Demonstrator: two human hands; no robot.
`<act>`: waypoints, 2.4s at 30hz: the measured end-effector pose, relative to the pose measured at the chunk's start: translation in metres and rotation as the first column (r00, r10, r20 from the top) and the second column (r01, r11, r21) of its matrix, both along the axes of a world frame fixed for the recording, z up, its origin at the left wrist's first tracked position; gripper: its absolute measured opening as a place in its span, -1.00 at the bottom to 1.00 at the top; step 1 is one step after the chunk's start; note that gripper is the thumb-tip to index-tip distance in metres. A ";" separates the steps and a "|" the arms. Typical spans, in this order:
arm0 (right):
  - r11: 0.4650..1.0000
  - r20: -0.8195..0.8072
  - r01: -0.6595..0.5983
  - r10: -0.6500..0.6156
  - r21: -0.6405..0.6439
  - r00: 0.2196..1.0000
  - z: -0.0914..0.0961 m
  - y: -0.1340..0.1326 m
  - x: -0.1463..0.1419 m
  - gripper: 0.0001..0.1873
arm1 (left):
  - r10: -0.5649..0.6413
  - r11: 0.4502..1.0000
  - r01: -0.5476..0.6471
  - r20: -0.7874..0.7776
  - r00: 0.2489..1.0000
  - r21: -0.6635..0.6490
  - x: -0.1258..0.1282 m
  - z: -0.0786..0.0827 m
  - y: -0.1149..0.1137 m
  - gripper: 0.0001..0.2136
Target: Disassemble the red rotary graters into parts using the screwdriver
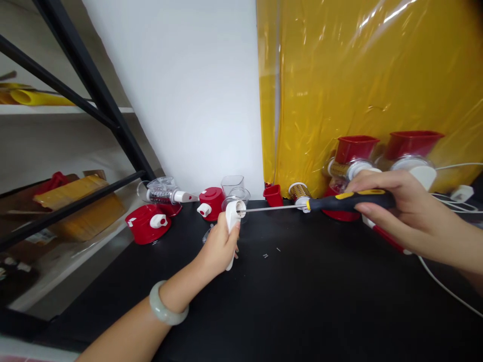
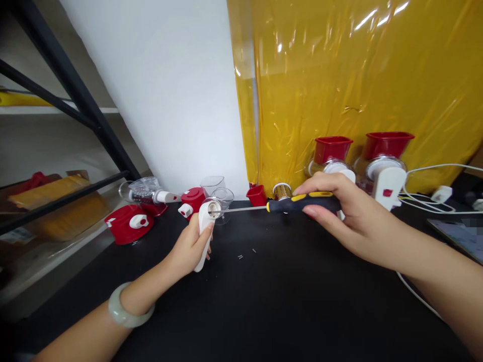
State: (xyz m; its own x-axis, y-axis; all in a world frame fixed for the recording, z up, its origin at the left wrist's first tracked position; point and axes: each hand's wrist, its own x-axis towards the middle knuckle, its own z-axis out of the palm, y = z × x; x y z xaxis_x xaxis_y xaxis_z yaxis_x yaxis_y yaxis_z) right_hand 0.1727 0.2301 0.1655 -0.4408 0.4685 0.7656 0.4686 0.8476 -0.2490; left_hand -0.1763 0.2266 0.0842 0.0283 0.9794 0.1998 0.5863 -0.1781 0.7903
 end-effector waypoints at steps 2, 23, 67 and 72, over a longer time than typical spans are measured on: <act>0.995 -0.065 -0.097 0.094 -0.039 0.993 0.003 -0.004 -0.001 -0.68 | -0.017 1.000 0.017 0.001 1.000 0.001 0.000 0.001 0.001 -0.76; 0.992 -0.048 -0.113 0.116 0.056 0.992 0.007 -0.009 -0.004 -0.61 | -0.026 0.999 0.024 0.050 0.998 0.036 0.000 0.000 0.003 -0.77; 0.983 0.057 0.115 -0.124 0.144 0.991 0.014 -0.025 0.002 -0.71 | -0.069 0.996 0.061 0.114 0.991 0.068 0.000 -0.006 0.002 -0.75; 0.997 -0.018 0.051 -0.050 0.060 0.999 0.014 -0.029 0.000 -0.55 | -0.074 0.995 0.066 0.111 0.991 0.075 0.001 -0.006 0.002 -0.77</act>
